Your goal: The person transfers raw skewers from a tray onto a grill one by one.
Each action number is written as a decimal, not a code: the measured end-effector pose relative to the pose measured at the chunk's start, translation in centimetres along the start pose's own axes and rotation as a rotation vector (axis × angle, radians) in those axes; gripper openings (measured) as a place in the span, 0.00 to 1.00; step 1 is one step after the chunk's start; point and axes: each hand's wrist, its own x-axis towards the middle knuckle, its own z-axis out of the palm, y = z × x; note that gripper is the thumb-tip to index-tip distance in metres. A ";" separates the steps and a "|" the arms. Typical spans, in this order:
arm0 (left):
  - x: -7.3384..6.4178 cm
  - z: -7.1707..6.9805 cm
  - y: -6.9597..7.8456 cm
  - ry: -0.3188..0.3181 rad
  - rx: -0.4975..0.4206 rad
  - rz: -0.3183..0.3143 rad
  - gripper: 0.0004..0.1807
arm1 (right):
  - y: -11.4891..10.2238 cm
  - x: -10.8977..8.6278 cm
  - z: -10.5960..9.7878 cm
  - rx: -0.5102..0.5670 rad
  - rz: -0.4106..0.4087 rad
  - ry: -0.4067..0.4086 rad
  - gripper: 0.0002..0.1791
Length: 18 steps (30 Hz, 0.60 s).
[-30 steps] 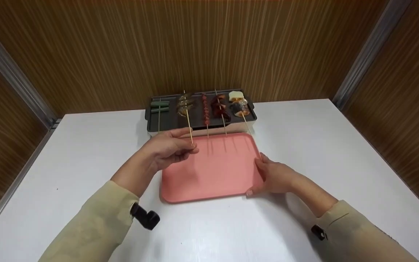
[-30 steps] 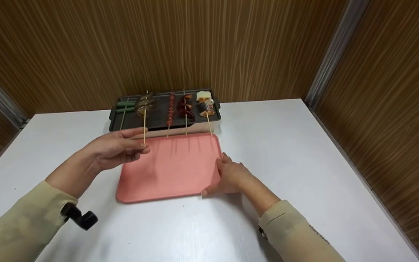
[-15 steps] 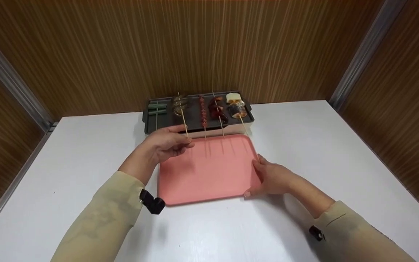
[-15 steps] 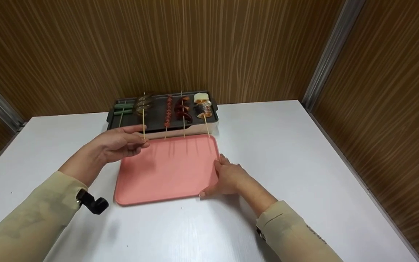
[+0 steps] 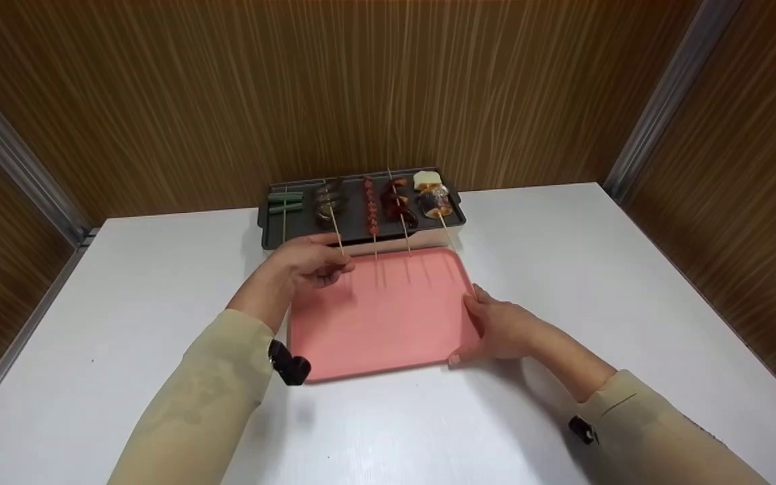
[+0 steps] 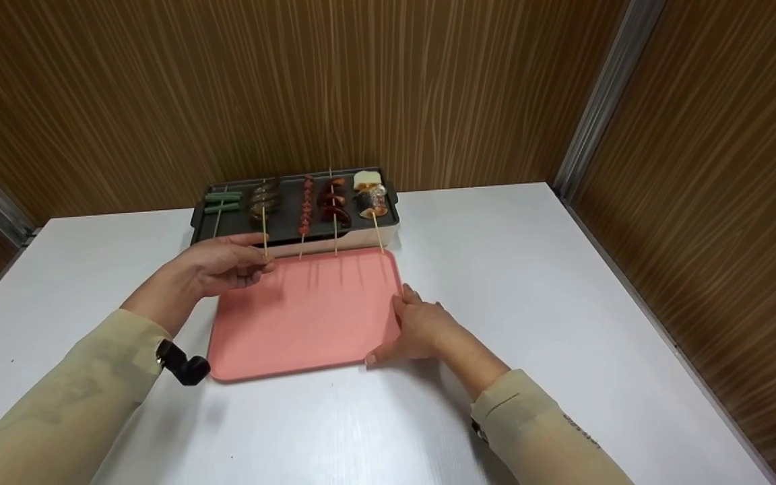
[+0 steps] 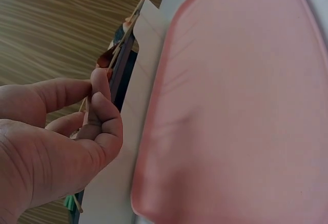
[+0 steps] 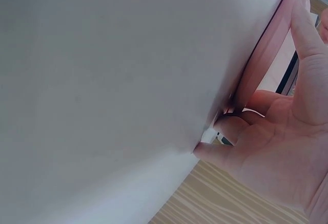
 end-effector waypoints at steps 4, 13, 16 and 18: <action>0.3 -0.1 -0.1 0.004 0.016 -0.001 0.39 | -0.1 0.1 0.0 -0.003 -0.004 -0.005 0.72; 0.2 -0.2 -0.2 0.051 0.042 -0.007 0.38 | -0.2 0.1 0.0 0.004 -0.007 -0.010 0.72; -0.1 -0.1 -0.2 0.074 0.055 -0.006 0.37 | -0.1 0.1 0.0 0.005 -0.010 -0.011 0.72; -0.2 -0.1 -0.2 0.087 0.070 0.003 0.36 | 0.0 0.1 0.0 0.006 -0.009 -0.010 0.72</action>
